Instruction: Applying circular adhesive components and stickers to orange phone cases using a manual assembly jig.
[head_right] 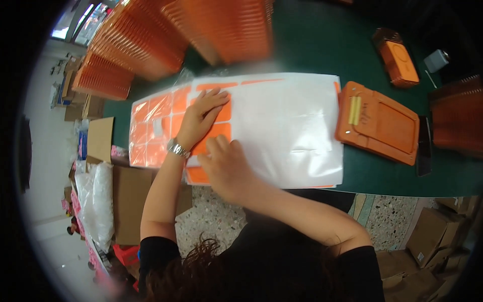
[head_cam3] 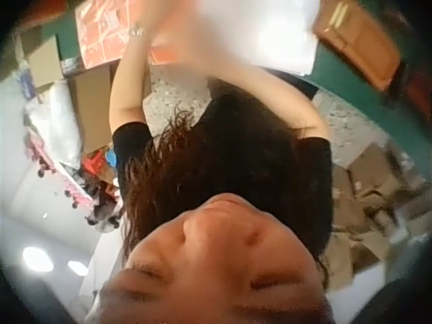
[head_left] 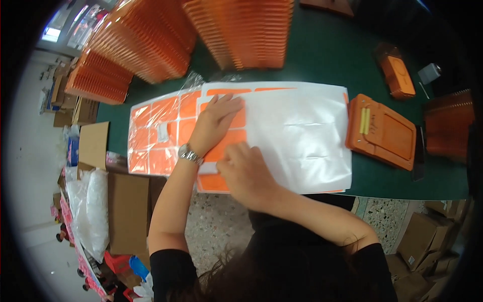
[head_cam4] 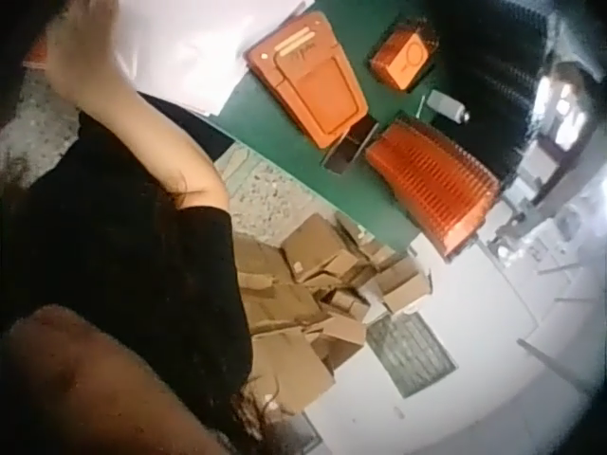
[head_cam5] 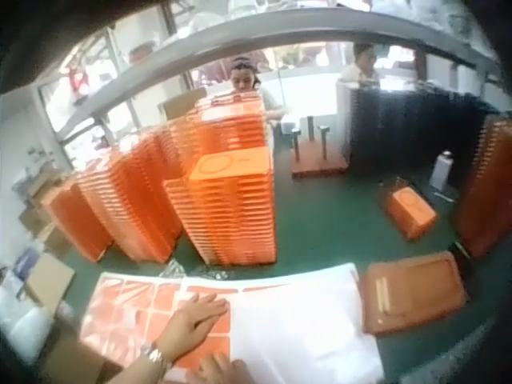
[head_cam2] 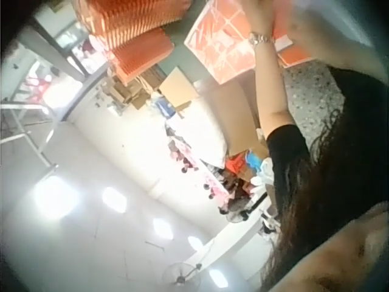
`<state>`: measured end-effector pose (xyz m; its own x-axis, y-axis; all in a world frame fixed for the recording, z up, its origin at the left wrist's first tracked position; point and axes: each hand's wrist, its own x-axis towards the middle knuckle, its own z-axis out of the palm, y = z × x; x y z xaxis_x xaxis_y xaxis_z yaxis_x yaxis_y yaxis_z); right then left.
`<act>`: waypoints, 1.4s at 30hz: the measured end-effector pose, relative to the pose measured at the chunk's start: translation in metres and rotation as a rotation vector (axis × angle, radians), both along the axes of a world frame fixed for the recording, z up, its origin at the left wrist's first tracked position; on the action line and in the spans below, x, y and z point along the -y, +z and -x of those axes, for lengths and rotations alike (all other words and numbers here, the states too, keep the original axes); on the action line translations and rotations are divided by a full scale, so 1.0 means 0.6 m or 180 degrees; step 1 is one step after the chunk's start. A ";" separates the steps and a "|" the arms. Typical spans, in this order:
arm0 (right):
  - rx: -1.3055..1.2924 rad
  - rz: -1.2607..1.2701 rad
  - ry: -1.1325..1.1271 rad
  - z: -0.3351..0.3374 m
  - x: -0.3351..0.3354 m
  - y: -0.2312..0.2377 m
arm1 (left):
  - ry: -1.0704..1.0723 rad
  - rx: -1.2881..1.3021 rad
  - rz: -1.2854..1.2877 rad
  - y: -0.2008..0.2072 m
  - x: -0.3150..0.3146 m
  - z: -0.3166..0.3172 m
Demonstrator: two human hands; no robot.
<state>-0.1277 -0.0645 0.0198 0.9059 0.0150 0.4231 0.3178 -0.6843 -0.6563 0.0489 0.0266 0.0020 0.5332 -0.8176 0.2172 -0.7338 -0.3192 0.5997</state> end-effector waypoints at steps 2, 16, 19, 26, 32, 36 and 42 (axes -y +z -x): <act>0.0153 -0.0375 0.0155 0.025 0.018 0.015 | -0.0020 -0.0005 -0.0043 -0.003 0.018 0.004; 0.0057 0.1149 -0.2914 0.348 0.444 0.126 | 0.1416 0.0871 0.1629 0.173 0.078 -0.102; 0.0000 0.1301 -0.2757 0.336 0.457 0.107 | 0.0867 0.2147 0.0586 0.236 0.136 -0.131; 0.0044 0.0848 -0.2693 0.320 0.460 0.082 | 0.0878 0.1514 0.0473 0.244 0.120 -0.189; -0.0125 0.0856 -0.2682 0.316 0.457 0.083 | 0.0823 0.1085 0.0589 0.253 0.095 -0.206; -0.0216 0.0897 -0.2563 0.310 0.459 0.093 | 0.0737 0.1061 0.0545 0.279 0.078 -0.207; -0.0513 0.1157 -0.2443 0.288 0.472 0.097 | 0.1052 0.0621 0.1102 0.316 0.015 -0.142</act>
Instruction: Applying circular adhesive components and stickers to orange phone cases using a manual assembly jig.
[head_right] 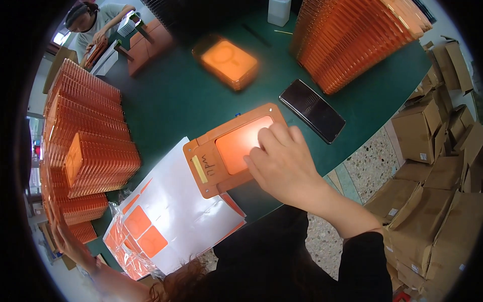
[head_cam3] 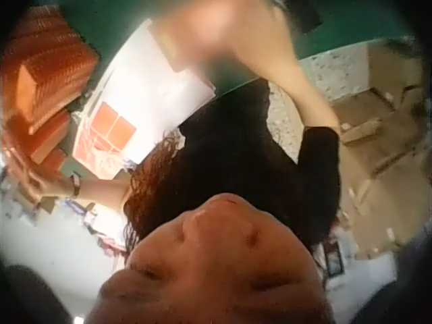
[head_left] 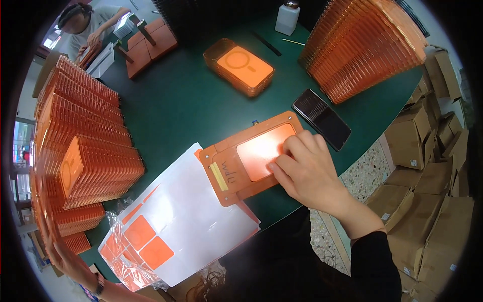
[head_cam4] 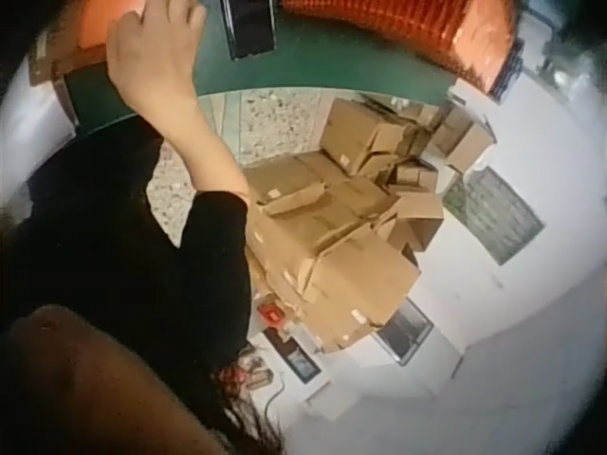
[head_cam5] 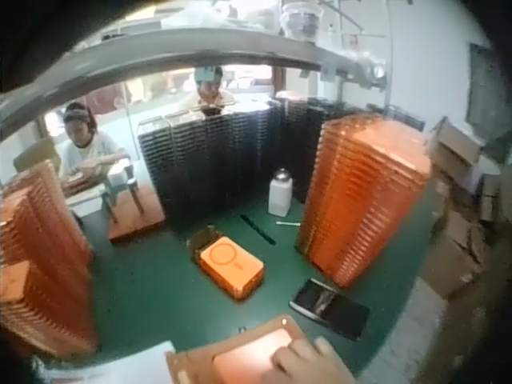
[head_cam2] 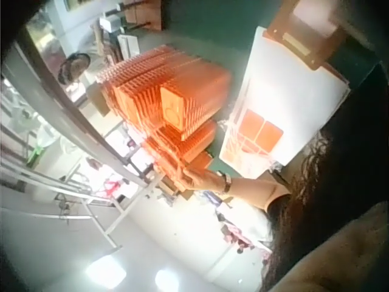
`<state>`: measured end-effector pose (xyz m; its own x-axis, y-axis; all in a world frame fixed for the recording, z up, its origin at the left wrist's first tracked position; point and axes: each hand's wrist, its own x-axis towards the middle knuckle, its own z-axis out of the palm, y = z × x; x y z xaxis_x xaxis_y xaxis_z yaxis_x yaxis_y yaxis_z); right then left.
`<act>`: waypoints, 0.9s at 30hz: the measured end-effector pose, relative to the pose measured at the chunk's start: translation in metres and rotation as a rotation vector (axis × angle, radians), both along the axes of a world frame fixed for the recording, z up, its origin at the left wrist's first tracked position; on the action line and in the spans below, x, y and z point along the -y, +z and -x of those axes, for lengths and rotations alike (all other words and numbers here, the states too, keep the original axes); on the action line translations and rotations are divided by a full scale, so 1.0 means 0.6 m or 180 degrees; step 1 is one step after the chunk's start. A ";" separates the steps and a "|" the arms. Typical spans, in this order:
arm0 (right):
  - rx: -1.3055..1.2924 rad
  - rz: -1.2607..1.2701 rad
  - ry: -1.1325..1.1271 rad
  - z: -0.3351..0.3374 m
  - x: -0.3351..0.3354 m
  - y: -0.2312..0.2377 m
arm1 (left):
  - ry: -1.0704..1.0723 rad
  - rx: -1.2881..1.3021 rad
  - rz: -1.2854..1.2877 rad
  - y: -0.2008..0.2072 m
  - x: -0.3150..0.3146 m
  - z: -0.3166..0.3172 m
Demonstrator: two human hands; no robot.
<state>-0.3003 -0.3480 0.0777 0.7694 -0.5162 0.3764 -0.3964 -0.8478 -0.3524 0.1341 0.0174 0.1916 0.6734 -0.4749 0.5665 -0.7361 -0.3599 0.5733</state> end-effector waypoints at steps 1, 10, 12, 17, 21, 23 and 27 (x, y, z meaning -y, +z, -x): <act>-0.0135 0.0152 -0.0012 -0.009 0.001 -0.007 | -0.0378 -0.0328 0.0576 0.000 0.012 0.037; -0.0272 -0.0127 -0.0342 -0.003 -0.006 0.011 | -0.1686 -0.1600 0.0652 -0.187 0.229 0.311; -0.0149 -0.0392 -0.0444 0.009 -0.003 0.015 | -0.1818 -0.1681 0.0551 -0.205 0.270 0.338; 0.1682 -0.3007 -0.0717 0.047 0.002 -0.005 | -0.1859 -0.1808 0.0468 -0.241 0.330 0.374; 0.2417 -0.2938 -0.0914 0.090 0.025 -0.023 | -0.1770 -0.1370 -0.0245 -0.257 0.353 0.419; 0.2461 -0.2831 -0.0967 0.102 0.037 -0.038 | -0.1868 -0.1024 -0.0367 -0.261 0.362 0.433; 0.2252 -0.2834 -0.0960 0.099 0.044 -0.049 | -0.1748 -0.0802 -0.0642 -0.252 0.371 0.449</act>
